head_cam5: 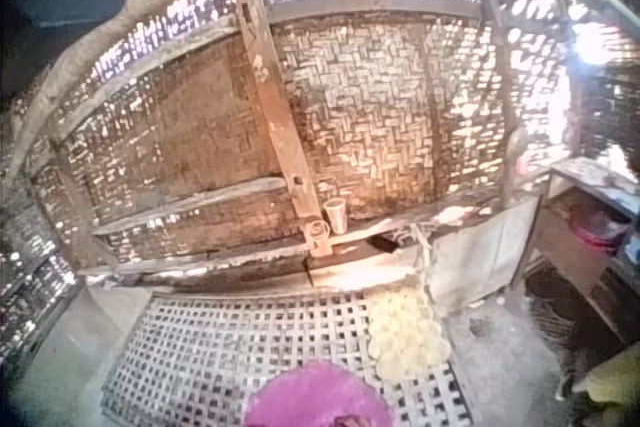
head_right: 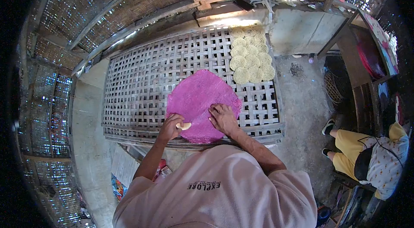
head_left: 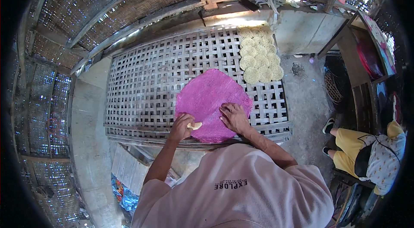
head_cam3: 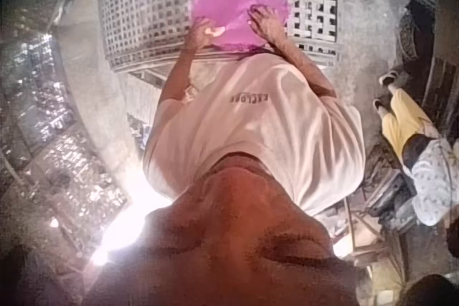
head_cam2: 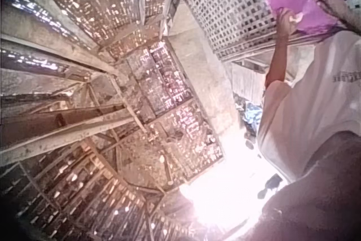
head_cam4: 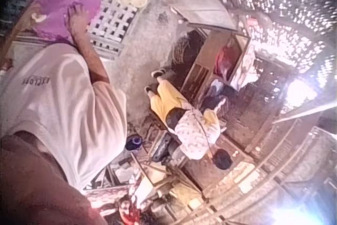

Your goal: The person picks up spiral-shaped dough pieces from a pink tray by hand and arranges them onto a metal wire rack; the person then moves the empty tray and picks up another tray to continue the action.

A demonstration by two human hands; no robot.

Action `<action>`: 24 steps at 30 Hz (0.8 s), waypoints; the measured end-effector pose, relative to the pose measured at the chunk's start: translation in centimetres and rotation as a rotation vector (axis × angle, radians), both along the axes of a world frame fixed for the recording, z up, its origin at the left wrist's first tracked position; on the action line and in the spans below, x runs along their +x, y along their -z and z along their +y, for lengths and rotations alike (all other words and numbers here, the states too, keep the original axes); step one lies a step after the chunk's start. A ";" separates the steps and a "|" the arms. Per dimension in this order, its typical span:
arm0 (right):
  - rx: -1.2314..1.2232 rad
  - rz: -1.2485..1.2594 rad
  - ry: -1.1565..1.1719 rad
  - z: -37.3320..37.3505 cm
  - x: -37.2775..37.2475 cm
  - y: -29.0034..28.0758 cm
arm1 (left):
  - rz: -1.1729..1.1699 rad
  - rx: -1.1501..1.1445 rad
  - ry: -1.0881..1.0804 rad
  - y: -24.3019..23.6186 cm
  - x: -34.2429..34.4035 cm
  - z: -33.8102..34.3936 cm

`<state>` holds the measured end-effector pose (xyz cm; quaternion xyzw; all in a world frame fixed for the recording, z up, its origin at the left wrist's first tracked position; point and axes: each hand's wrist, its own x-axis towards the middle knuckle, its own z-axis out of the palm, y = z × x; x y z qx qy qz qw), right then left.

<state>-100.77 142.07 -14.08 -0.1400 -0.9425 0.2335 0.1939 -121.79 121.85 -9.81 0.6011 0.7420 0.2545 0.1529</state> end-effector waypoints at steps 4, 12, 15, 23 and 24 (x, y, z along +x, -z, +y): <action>-0.010 -0.001 -0.002 0.2 -0.1 0.0 | -0.093 -0.025 0.022 -0.2 -0.2 -2.0; -0.006 0.001 0.019 0.9 -0.2 -0.3 | -0.495 0.013 -0.357 0.8 -1.9 -6.3; -0.067 -0.010 0.028 0.8 -0.4 0.0 | -0.754 0.308 -0.508 0.7 -0.5 -5.0; -2.107 0.339 0.181 3.1 -0.1 -3.6 | -0.239 0.206 -0.044 -5.2 10.5 9.4; -2.116 0.390 0.205 3.8 0.7 -3.6 | -0.241 0.212 -0.033 -5.2 11.2 10.2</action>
